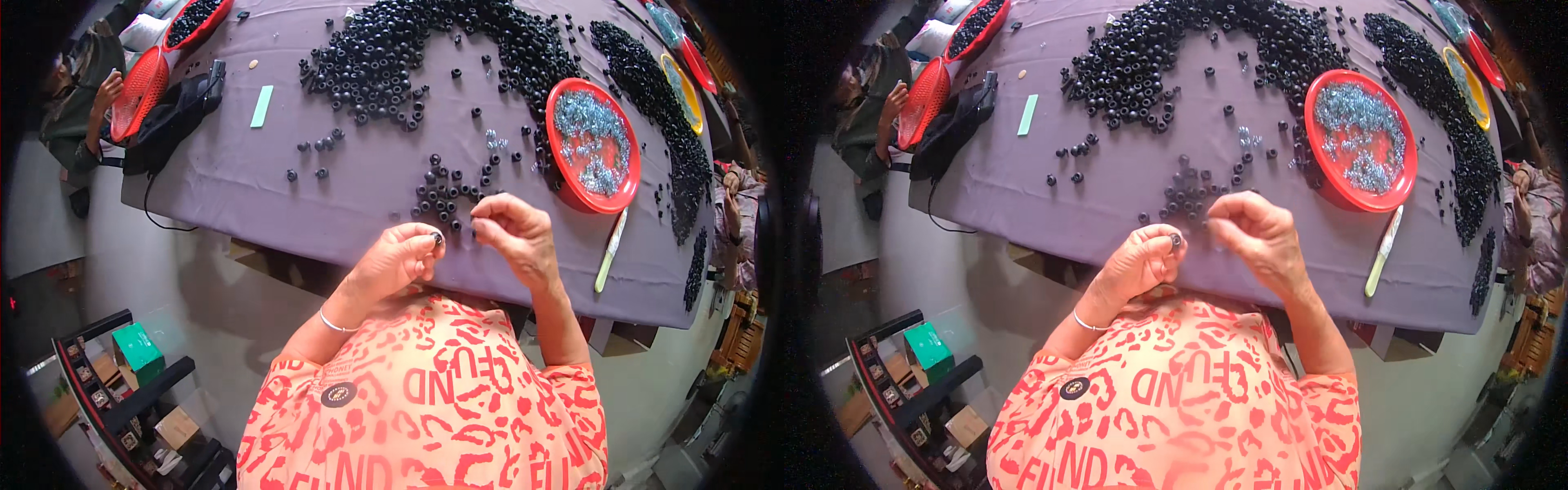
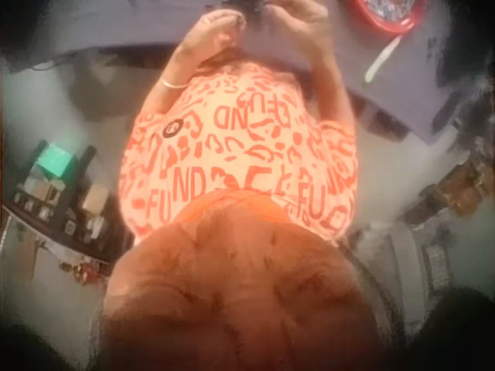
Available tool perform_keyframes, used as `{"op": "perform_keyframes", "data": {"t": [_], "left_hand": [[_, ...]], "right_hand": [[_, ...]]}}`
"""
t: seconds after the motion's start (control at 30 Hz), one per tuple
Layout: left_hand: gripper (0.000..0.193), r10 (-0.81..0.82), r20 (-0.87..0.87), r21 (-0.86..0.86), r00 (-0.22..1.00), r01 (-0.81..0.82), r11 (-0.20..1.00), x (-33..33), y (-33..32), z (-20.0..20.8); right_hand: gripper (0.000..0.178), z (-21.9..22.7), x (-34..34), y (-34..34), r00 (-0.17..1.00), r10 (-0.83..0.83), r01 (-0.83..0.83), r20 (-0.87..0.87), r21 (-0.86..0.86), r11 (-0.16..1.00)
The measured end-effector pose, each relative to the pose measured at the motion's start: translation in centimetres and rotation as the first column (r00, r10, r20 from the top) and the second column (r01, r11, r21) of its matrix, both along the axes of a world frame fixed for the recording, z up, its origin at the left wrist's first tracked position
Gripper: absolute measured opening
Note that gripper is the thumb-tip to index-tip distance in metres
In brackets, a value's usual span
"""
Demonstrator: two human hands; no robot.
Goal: The person assembles small parts by picking up black plastic components and small springs from the table and inserting the springs into the components by hand.
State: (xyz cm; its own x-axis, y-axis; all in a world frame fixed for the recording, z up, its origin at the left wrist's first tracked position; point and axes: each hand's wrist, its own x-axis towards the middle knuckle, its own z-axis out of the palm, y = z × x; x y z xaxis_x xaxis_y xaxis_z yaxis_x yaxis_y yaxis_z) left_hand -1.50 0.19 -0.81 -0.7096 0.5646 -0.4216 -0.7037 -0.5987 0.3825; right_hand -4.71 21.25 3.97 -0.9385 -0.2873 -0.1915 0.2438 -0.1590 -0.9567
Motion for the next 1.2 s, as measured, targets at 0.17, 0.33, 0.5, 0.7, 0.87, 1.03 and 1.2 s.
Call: {"op": "perform_keyframes", "data": {"t": [0.17, 0.33, 0.5, 0.7, 0.87, 1.03, 1.2], "left_hand": [[0.016, 0.001, 0.043, 0.061, 0.999, -0.003, 0.998, 0.8, 2.1, 0.7], [0.015, -0.044, 0.034, 0.039, 0.998, 0.042, 0.998, 1.4, 3.0, 1.3], [0.014, -0.077, 0.010, -0.016, 0.997, 0.077, 0.997, 1.8, 3.3, 2.0], [0.014, -0.078, 0.014, 0.019, 0.997, 0.077, 0.997, 2.0, 3.5, 1.9], [0.014, -0.079, 0.007, 0.015, 0.997, 0.079, 0.997, 2.1, 3.5, 2.0], [0.014, -0.071, 0.008, 0.011, 0.997, 0.071, 0.997, 2.0, 3.4, 1.9], [0.014, -0.080, 0.001, 0.010, 0.997, 0.080, 0.997, 1.9, 3.4, 1.9]], "right_hand": [[0.018, -0.2, 2.8, 0.8, 0.908, 0.118, -0.021, -0.402, 0.239, 0.971], [0.018, -1.0, 4.3, 1.4, 0.940, 0.003, 0.037, -0.341, 0.112, 0.993], [0.019, -1.2, 5.1, 1.7, 0.919, -0.014, 0.055, -0.395, 0.093, 0.994], [0.021, -1.0, 5.8, 1.3, 0.912, -0.082, 0.113, -0.402, 0.053, 0.992], [0.025, 0.1, 5.8, 1.1, 0.904, -0.050, 0.134, -0.425, 0.169, 0.977], [0.023, 0.1, 5.6, 1.2, 0.877, 0.013, 0.199, -0.479, 0.390, 0.899], [0.019, -0.5, 5.8, 1.5, 0.908, -0.045, 0.189, -0.418, 0.312, 0.931]]}}
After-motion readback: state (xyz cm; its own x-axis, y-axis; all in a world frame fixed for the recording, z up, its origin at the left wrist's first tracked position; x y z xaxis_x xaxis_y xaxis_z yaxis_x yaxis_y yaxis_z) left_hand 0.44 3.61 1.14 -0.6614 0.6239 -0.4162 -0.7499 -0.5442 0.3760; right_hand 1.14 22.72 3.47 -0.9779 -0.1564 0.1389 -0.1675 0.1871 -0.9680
